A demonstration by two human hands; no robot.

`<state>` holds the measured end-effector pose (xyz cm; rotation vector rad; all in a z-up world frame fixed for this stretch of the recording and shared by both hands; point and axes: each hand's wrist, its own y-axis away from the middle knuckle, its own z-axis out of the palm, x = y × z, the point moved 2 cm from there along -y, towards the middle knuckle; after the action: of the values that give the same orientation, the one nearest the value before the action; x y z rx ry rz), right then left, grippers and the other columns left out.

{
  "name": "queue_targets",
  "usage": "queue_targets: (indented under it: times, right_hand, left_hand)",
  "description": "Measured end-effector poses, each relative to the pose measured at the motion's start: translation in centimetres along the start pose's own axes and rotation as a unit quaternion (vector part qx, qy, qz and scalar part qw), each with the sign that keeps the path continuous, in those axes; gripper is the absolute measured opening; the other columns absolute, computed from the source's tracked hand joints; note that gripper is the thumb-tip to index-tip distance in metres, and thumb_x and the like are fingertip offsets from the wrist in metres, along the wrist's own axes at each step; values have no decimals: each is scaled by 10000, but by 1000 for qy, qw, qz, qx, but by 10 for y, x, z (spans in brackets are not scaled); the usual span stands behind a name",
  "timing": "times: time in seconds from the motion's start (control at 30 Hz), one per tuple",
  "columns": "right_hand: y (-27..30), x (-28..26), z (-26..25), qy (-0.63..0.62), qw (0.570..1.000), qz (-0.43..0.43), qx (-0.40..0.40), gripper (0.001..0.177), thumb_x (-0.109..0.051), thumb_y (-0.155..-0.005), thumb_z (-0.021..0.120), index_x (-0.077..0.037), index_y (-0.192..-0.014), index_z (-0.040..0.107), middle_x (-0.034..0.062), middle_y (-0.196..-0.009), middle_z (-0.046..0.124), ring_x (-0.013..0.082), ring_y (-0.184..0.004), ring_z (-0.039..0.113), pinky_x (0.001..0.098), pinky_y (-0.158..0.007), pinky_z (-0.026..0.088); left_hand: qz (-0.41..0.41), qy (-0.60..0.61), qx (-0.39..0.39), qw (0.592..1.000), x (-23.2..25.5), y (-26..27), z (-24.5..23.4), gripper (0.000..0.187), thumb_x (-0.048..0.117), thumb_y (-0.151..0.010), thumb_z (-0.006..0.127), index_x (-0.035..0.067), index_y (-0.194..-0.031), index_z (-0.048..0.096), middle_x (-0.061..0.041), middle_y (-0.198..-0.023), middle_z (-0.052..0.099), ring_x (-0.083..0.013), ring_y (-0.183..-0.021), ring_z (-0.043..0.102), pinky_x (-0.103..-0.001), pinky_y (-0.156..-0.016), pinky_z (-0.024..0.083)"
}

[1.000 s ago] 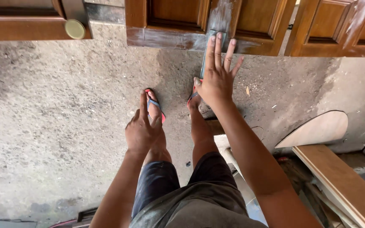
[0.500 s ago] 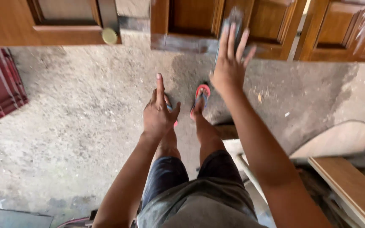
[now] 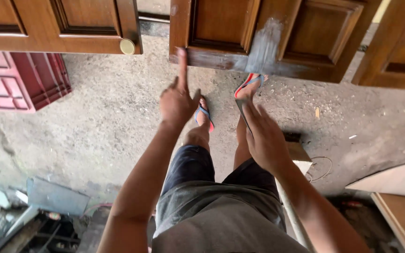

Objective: Sanding the surface of wooden doors to prepare them for finishing or painting.

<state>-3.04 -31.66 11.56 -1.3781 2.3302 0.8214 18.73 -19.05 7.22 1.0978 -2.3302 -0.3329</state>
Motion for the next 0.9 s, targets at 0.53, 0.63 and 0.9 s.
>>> queue_targets:
  times: [0.53, 0.63, 0.9]
  right_hand:
    - [-23, 161, -68, -169, 950, 167, -201, 163, -235, -834, 739, -149, -916, 627, 154, -776, 737, 372, -784, 751, 475, -670, 592]
    - [-27, 179, -72, -173, 948, 155, -218, 168, -199, -808, 753, -141, -913, 636, 160, -775, 735, 355, -743, 747, 442, -665, 598]
    - [-49, 181, -99, -187, 917, 148, -319, 222, -137, -883, 724, -134, -787, 524, -3, -849, 710, 137, -657, 611, 299, -632, 486]
  left_hand:
    - [-120, 21, 246, 962, 9, -29, -33, 776, 296, -906, 720, 137, -1598, 408, -67, -1167, 682, -270, -993, 712, -430, -815, 594]
    - [-24, 74, 299, 951, 9, -80, -52, 337, 247, -1013, 677, 84, -1306, 708, -60, -1103, 661, -266, -1029, 701, -360, -893, 563]
    - [-201, 114, 187, 955, 23, -207, -89, 710, 829, -782, 739, 145, -954, 659, 20, -804, 716, -223, -766, 707, -433, -567, 521]
